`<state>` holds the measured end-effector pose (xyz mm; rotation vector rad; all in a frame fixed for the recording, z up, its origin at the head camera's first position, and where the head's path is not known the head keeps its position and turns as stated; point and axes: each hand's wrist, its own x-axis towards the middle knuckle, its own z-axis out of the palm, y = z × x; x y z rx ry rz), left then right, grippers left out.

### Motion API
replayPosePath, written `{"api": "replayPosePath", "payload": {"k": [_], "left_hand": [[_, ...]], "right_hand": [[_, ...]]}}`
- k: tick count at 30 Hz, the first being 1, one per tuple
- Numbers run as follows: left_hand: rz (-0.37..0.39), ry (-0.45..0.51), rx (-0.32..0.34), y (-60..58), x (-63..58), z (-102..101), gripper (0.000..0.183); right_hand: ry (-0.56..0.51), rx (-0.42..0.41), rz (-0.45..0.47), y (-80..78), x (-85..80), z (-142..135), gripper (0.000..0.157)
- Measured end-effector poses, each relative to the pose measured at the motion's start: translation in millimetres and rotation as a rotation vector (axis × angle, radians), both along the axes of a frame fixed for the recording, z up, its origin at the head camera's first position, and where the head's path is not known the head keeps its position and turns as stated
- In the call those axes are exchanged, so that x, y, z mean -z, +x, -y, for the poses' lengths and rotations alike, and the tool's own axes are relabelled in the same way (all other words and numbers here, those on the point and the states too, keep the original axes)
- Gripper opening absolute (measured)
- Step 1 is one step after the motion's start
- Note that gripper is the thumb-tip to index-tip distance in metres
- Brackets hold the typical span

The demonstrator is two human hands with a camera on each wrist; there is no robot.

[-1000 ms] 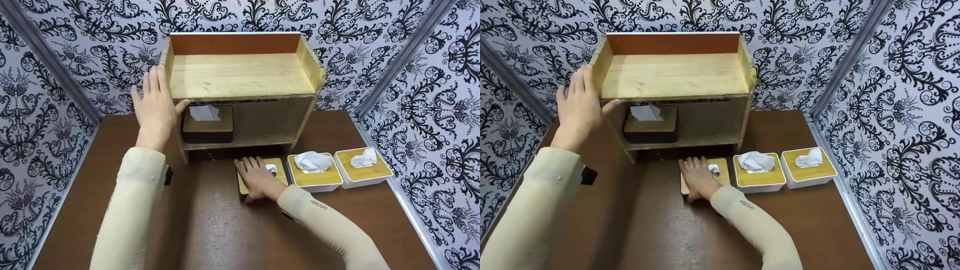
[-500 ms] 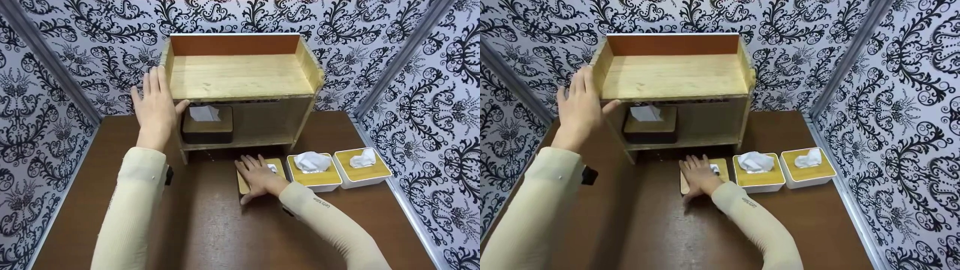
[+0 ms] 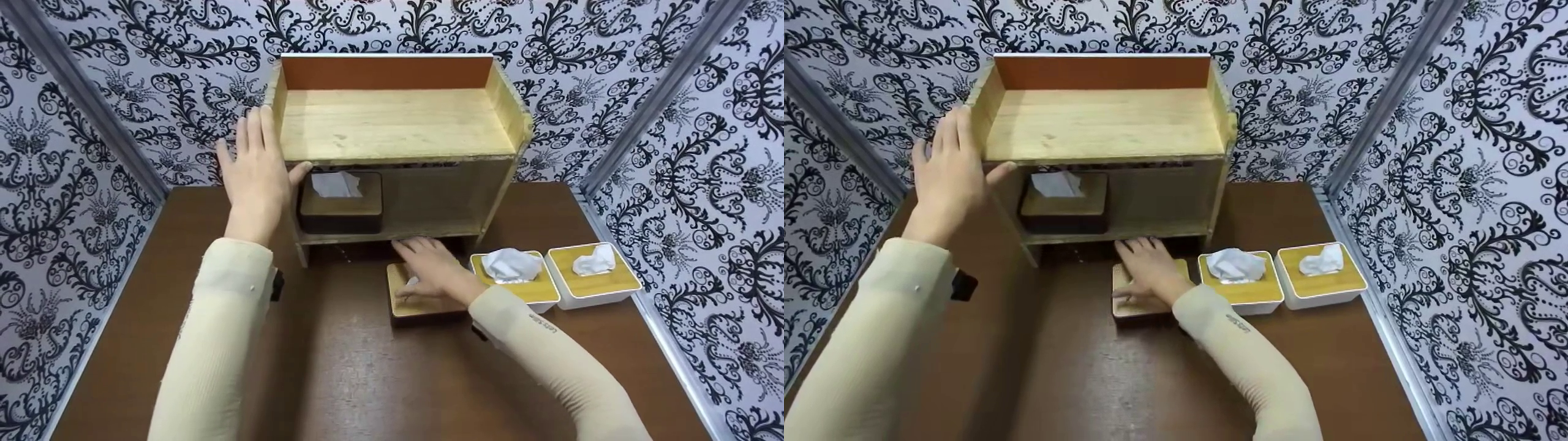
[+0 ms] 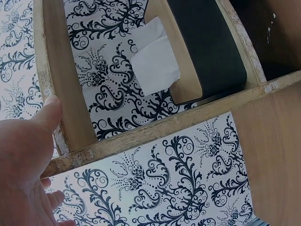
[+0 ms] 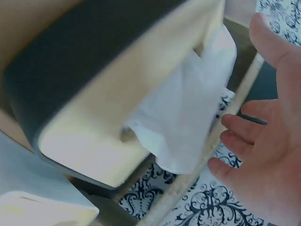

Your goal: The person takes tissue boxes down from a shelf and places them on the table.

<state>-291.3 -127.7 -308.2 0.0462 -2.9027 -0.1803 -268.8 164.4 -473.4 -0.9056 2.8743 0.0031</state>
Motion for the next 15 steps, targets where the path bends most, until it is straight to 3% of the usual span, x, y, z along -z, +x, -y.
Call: {"api": "replayPosePath", "payload": {"k": [7,15], "left_hand": [[-0.014,-0.003,-0.001,-0.6,1.1,-0.1,0.107],[-0.03,0.002,0.002,-1.5,1.5,-0.2,0.107]], "right_hand": [[0.03,0.115,-0.024,-13.3,-12.3,-1.2,0.106],[0.006,0.149,-0.021,-29.0,-25.2,6.0,0.111]]}}
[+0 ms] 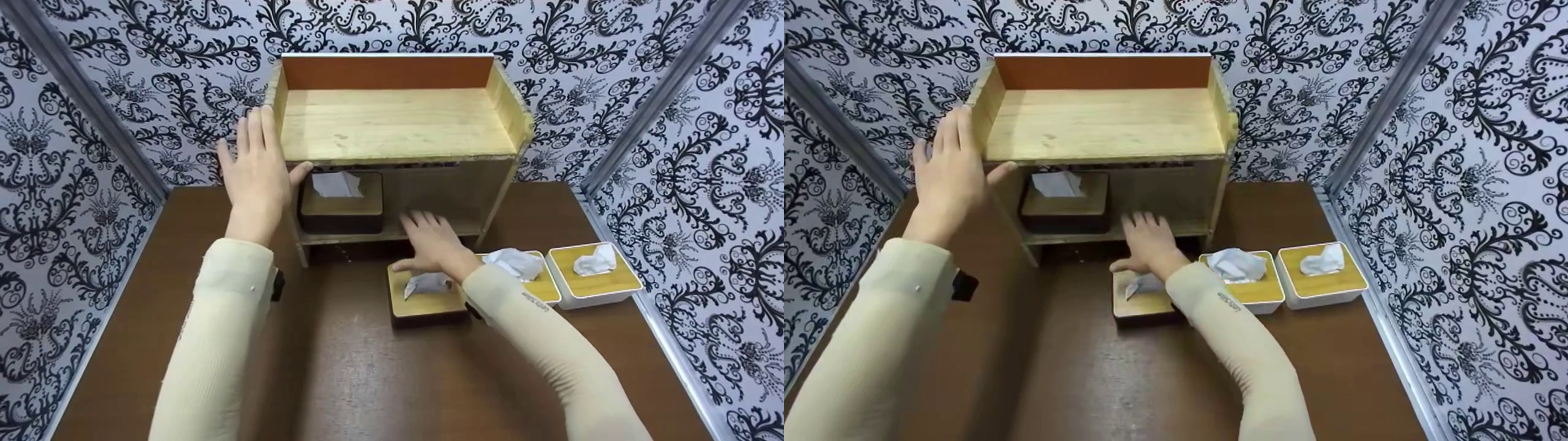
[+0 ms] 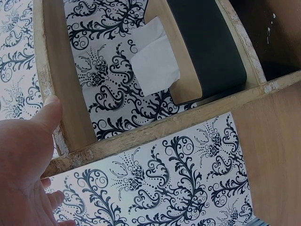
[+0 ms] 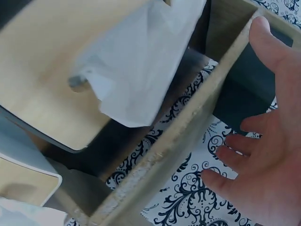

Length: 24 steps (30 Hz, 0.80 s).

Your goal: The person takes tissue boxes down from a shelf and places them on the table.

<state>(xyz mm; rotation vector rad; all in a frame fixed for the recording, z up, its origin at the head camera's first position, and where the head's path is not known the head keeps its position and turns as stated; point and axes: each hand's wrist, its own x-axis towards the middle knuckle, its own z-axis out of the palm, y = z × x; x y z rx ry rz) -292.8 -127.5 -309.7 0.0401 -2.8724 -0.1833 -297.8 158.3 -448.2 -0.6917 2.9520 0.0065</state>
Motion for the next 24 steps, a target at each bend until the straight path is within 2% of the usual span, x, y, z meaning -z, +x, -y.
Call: {"api": "replayPosePath", "payload": {"k": [8,12,17,24], "left_hand": [[0.012,-0.006,-0.005,0.5,0.4,-0.3,0.107],[0.013,-0.006,-0.005,0.4,0.4,-0.5,0.107],[0.015,0.003,-0.006,0.1,-0.2,-0.6,0.108],[-0.008,0.011,-0.006,0.3,1.2,-1.6,0.107]], "right_hand": [[-0.018,0.044,0.001,-19.1,-9.4,14.1,0.116],[-0.041,0.074,-0.01,-27.7,-13.5,21.6,0.124],[-0.065,0.067,-0.032,-37.5,-18.2,32.3,0.132],[-0.1,0.079,0.01,-51.4,-23.8,48.6,0.129]]}}
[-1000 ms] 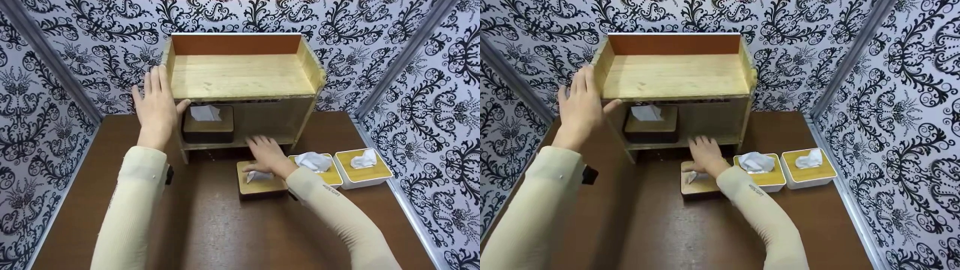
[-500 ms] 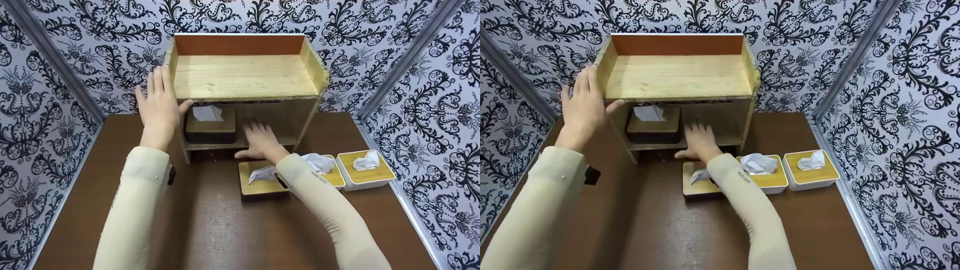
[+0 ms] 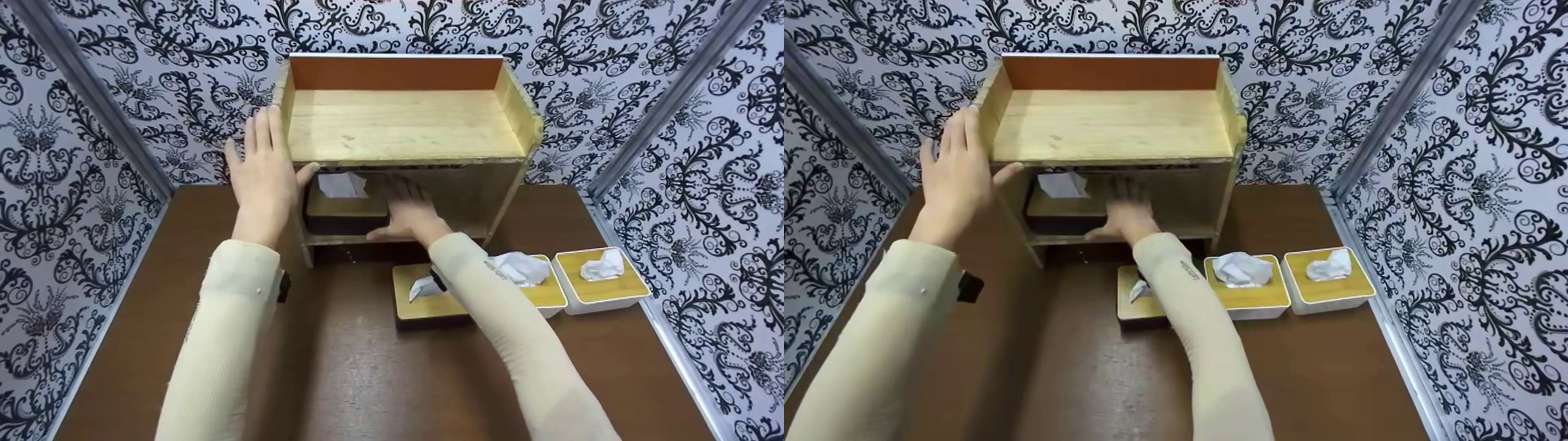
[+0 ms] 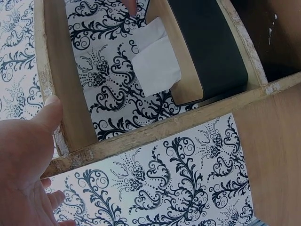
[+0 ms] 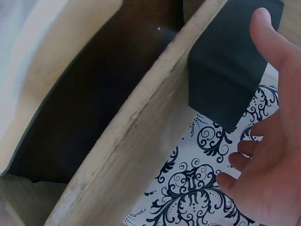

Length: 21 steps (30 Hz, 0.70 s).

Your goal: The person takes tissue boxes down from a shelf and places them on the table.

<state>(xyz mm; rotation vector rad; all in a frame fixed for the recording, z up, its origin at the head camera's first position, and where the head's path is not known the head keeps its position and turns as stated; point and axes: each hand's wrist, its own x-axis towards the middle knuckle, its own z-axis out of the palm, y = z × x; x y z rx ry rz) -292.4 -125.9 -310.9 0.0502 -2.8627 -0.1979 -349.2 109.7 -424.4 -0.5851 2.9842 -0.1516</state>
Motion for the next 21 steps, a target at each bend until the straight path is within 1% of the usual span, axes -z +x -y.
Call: {"api": "replayPosePath", "payload": {"k": [4,10,13,17,21], "left_hand": [[-0.021,0.003,0.001,-0.1,0.3,-0.2,0.108],[-0.028,-0.009,-0.001,-1.1,0.6,-0.7,0.107],[-0.033,-0.011,0.0,-1.4,1.2,-0.3,0.107],[-0.028,-0.007,0.001,-1.5,1.9,0.1,0.107],[-0.027,-0.005,0.001,-1.9,2.5,-0.2,0.108]], "right_hand": [[0.02,0.007,0.022,-8.5,-1.4,9.9,0.127],[-0.006,0.0,0.019,-18.7,0.6,21.5,0.126],[-0.012,-0.008,0.034,-22.8,1.7,27.2,0.124],[-0.003,-0.011,0.084,-27.0,0.9,34.5,0.126],[0.005,-0.021,0.102,-30.1,-1.6,41.1,0.132]]}}
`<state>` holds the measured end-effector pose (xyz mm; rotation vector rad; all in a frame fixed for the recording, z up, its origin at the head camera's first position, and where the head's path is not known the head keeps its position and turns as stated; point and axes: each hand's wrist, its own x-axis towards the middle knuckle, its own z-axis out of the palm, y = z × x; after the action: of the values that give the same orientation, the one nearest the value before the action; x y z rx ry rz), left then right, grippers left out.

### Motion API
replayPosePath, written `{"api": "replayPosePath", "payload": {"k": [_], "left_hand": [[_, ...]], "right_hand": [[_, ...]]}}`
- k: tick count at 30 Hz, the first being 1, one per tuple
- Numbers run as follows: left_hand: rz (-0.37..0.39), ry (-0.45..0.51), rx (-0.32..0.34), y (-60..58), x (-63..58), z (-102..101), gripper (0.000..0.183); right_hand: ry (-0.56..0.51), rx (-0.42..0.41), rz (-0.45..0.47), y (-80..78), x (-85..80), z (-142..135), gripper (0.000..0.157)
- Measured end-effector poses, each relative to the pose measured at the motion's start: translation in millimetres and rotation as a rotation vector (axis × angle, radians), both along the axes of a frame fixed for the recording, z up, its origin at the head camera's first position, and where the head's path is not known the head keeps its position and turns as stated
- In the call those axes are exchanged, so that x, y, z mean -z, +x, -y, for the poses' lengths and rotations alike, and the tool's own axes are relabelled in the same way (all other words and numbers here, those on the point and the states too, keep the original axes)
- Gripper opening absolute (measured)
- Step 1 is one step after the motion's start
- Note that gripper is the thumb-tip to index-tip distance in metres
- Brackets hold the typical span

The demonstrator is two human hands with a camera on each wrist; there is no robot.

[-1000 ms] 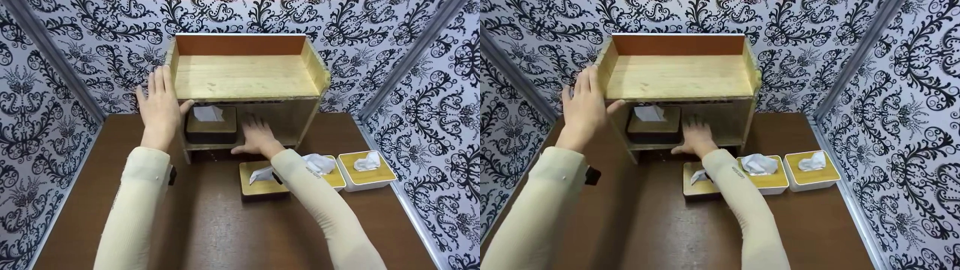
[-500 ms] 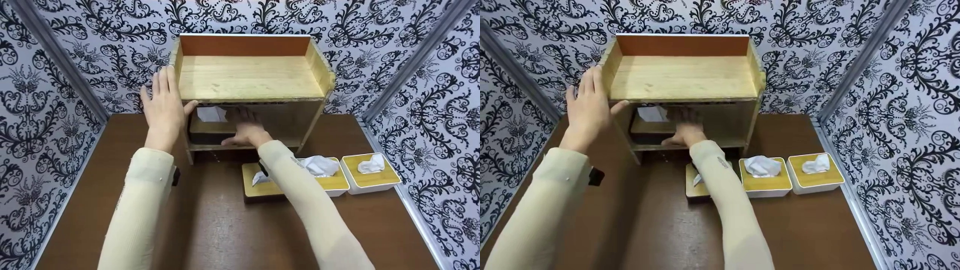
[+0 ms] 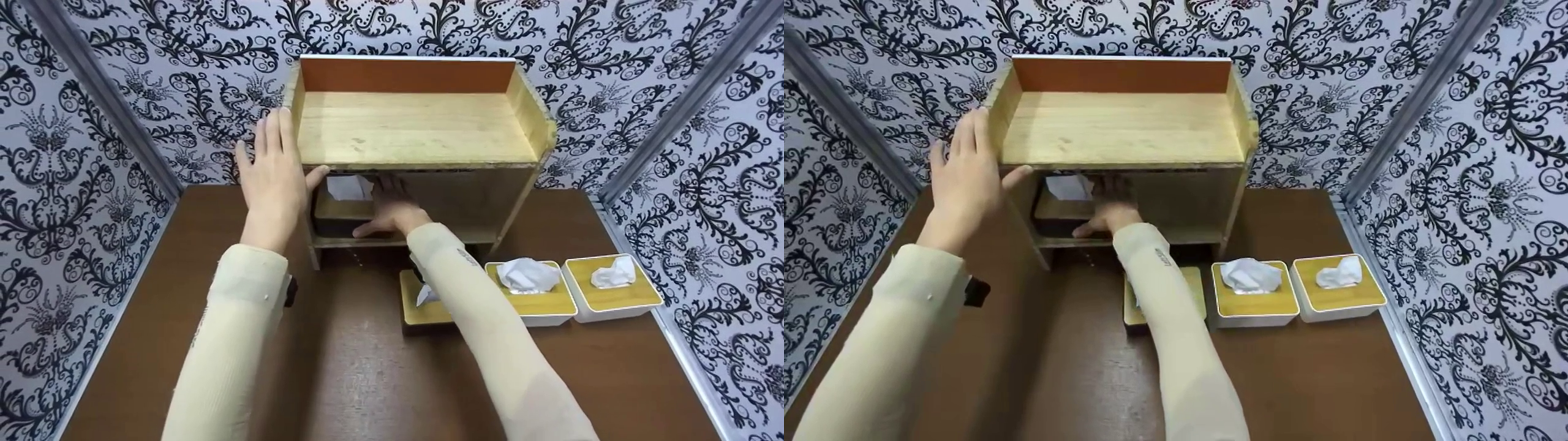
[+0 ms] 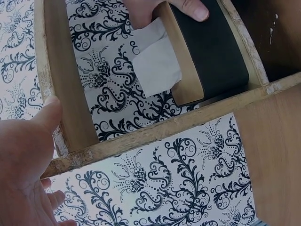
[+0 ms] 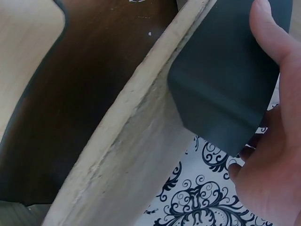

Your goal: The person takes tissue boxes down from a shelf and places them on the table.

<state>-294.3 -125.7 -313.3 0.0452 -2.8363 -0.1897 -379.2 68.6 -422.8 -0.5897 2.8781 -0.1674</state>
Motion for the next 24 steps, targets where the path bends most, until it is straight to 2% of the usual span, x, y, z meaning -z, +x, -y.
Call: {"api": "replayPosePath", "payload": {"k": [6,12,24], "left_hand": [[-0.013,-0.004,0.0,-1.0,1.0,0.2,0.108],[0.001,0.009,-0.004,-1.5,1.4,1.0,0.106],[-0.009,0.002,-0.008,-0.8,1.0,1.5,0.107]], "right_hand": [[0.006,-0.023,0.025,-4.7,-0.1,6.2,0.138],[0.009,-0.069,0.056,-8.6,1.5,8.6,0.135],[-0.022,-0.085,-0.004,-12.9,2.7,11.6,0.137]]}}
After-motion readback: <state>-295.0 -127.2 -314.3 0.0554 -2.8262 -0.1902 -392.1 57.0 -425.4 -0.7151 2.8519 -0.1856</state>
